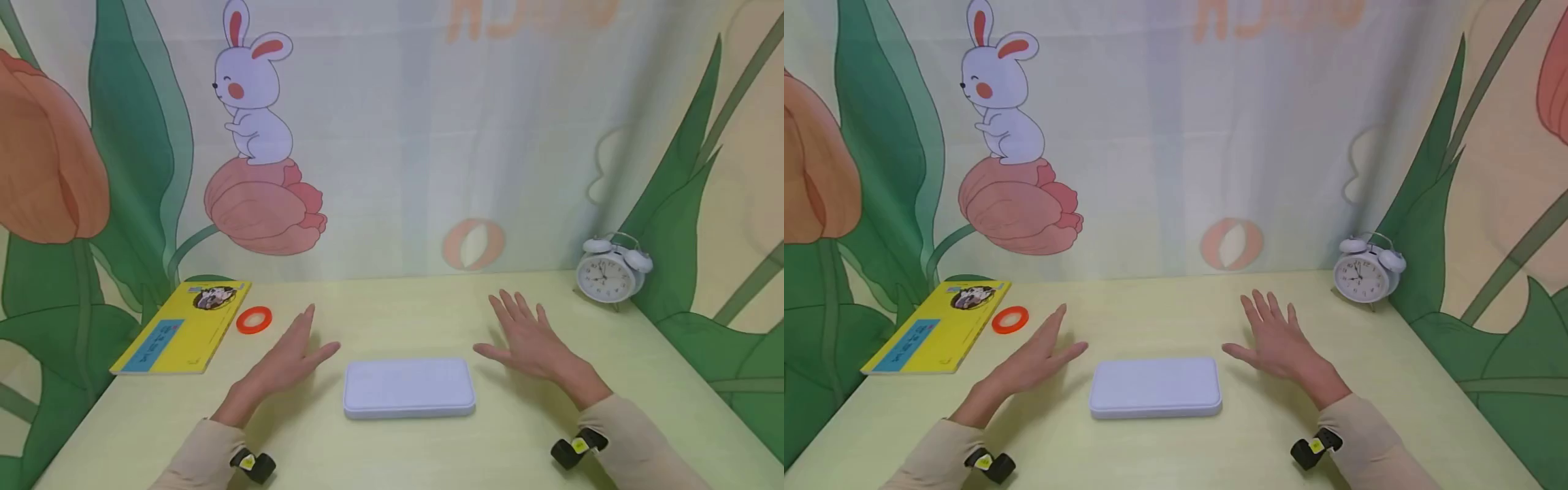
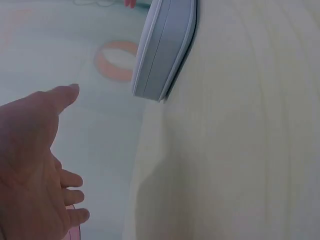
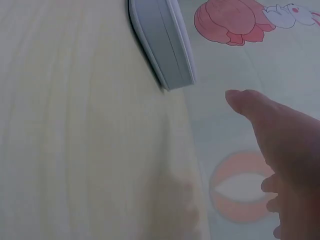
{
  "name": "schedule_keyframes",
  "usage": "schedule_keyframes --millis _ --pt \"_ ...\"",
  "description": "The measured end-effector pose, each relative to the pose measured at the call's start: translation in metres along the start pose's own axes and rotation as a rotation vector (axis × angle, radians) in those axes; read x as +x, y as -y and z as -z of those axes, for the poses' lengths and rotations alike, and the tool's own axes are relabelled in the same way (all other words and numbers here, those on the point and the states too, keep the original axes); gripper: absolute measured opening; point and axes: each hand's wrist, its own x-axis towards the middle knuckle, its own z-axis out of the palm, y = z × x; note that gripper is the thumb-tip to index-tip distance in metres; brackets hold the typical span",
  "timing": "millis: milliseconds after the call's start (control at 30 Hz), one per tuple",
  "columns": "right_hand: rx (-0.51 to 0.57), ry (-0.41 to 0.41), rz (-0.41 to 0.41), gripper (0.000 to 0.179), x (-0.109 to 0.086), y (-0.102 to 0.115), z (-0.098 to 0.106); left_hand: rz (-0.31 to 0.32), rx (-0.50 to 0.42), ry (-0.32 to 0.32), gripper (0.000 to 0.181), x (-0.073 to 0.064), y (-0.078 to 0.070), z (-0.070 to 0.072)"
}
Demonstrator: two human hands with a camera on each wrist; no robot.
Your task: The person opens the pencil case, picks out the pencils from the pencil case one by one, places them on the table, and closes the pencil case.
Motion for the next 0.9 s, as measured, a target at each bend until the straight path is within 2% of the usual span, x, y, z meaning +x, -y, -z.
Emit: schedule_keyframes --millis 167,267,367,500,700,800,900 --pt "0.044 -0.005 0.089 0.102 0.0 0.015 0.001 -0.088 -0.128 0.051 0.103 -0.004 -0.011 -0.005" --pt "0.034 -0.011 0.129 0.102 -0.001 0.023 0.001 -0.151 -0.142 0.101 0.1 -0.005 -0.017 -0.009" --pt "0.034 -0.007 0.165 0.102 -0.003 0.029 -0.001 -0.183 -0.15 0.154 0.102 -0.007 -0.022 -0.013" --pt "0.12 0.062 0.2 0.105 -0.005 0.037 -0.004 -0.206 -0.155 0.208 0.107 -0.009 -0.027 -0.019" --pt "0.344 0.218 0.17 0.115 -0.008 0.05 -0.007 -0.288 -0.111 0.264 0.119 -0.011 -0.032 -0.024" --pt "0.38 0.256 0.19 0.119 -0.008 0.055 -0.008 -0.317 -0.108 0.281 0.124 -0.011 -0.034 -0.026" --pt "0.372 0.274 0.217 0.123 -0.008 0.058 -0.009 -0.327 -0.113 0.292 0.126 -0.011 -0.037 -0.028"
